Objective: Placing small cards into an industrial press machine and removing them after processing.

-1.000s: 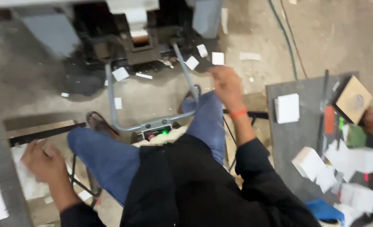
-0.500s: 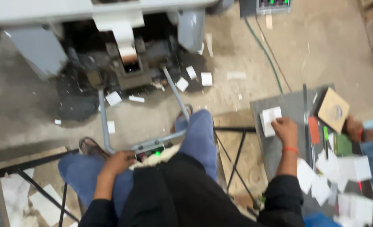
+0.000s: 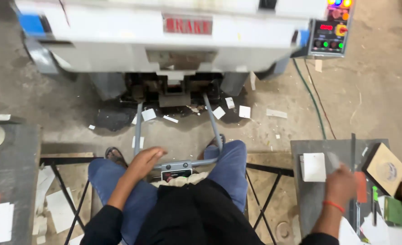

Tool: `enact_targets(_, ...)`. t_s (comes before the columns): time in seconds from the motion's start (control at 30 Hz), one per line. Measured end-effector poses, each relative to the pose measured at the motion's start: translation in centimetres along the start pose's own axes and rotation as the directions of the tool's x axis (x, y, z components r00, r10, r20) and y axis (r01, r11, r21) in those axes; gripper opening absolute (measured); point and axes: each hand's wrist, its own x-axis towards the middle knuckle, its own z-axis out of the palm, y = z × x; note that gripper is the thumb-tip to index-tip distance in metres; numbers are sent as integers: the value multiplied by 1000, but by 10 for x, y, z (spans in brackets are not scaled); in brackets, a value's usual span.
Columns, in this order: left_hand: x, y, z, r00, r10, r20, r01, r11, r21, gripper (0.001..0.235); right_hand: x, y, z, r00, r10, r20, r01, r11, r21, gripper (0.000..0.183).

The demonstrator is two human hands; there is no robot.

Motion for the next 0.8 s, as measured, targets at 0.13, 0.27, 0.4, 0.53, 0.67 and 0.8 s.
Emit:
enact_targets(0.13,59,105,-42,943,330,35,-329,944,-23,34,15,-106,-121,956,-96,-276,156,966,206,32)
enact_targets(0.27,137,151,-59,929,370,4,-353,883,308,36,25,-234,-121,813,-362,-455,558,708,432,31)
enact_targets(0.4,179,88,-11,945,305,-117,-180,784,594,58,-2,-372,-71,724,-519,-455,685,460,566,57)
enact_targets(0.53,92,84,23,998,53,46,-69,607,791,120,-44,-468,-18,663,-647,-377,712,389,585,46)
enact_targets(0.67,-8,63,41,986,160,-51,-82,723,686,79,-55,-513,-1,543,-798,-262,787,374,490,46)
enact_targets(0.8,-68,20,-19,945,291,-147,-82,650,755,52,-15,-538,1,511,-824,-243,803,358,477,40)
